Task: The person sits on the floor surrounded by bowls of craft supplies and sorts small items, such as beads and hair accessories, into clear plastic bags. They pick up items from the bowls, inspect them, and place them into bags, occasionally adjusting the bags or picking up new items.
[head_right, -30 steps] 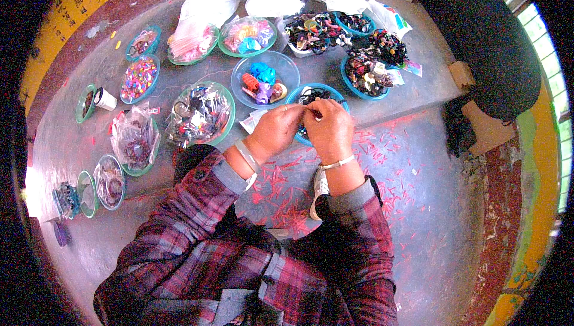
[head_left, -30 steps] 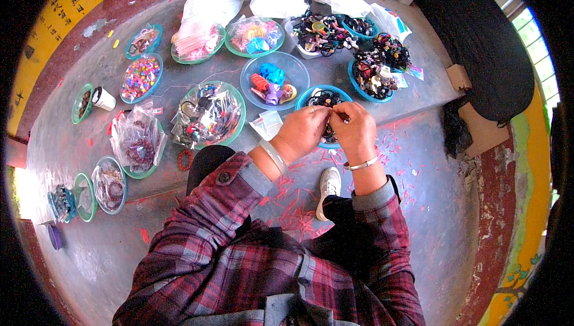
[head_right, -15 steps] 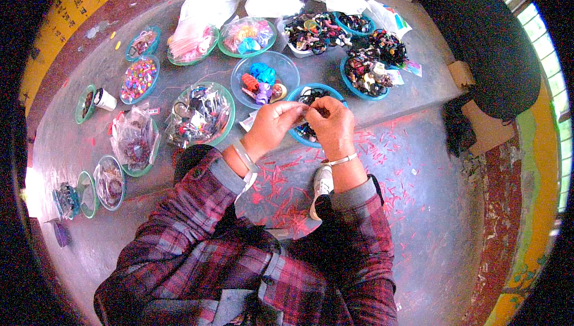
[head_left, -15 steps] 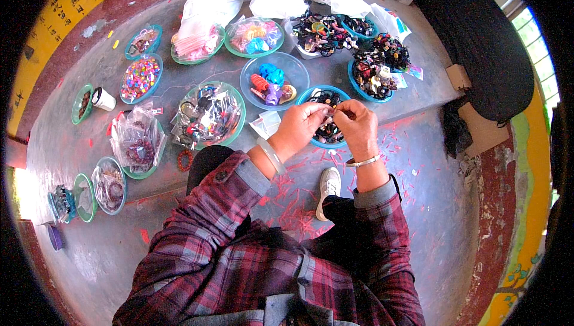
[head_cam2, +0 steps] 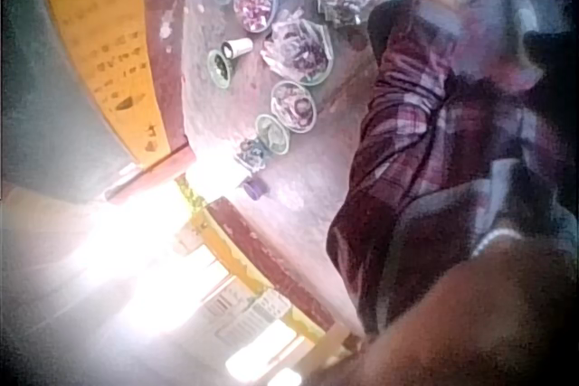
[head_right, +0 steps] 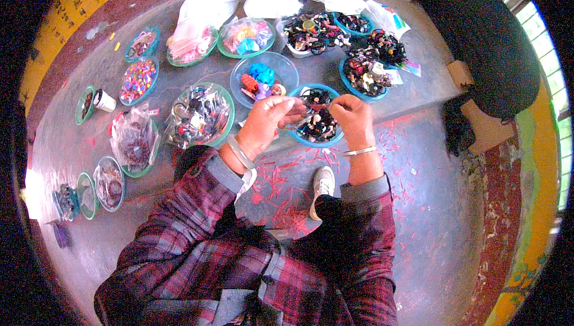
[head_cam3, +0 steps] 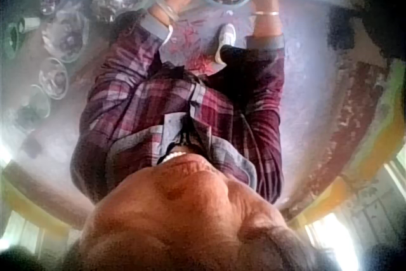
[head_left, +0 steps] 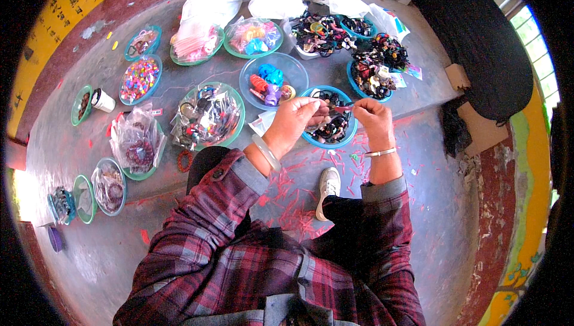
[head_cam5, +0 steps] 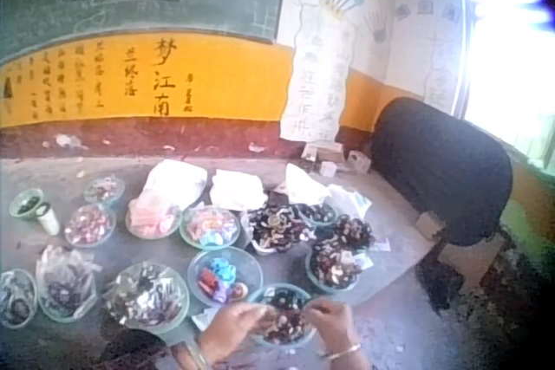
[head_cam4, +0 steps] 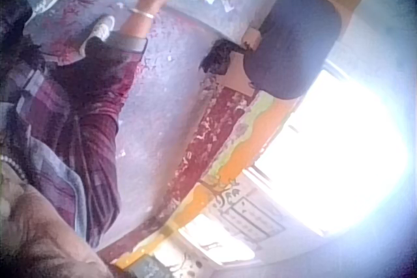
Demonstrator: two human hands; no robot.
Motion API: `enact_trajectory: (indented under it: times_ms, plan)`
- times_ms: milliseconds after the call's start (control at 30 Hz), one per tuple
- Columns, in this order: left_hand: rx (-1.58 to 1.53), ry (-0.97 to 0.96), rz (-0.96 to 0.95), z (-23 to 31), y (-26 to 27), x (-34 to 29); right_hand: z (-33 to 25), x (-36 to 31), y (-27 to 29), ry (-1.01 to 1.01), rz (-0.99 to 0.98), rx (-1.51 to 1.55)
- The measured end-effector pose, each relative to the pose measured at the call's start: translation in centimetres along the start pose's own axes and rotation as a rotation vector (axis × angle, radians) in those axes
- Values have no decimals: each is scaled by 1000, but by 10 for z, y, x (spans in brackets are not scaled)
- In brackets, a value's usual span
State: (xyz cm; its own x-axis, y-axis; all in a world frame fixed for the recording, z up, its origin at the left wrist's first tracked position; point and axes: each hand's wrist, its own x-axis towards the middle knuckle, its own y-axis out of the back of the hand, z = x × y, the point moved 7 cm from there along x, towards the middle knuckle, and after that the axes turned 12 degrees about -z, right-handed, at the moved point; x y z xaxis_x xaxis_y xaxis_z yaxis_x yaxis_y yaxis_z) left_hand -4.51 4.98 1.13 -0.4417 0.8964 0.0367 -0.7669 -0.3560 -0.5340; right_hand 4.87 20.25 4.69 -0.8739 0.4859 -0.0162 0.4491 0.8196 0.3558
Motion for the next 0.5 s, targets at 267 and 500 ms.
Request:
enact_trajectory:
  times_ms: [267, 500]
  plan:
    - [-16, -47, 94, -2, 18, 2, 42, 6, 57, -66, 20, 24]
    - [12, -59, 86, -3, 17, 2, 99, 3, 100, -183, 5, -496]
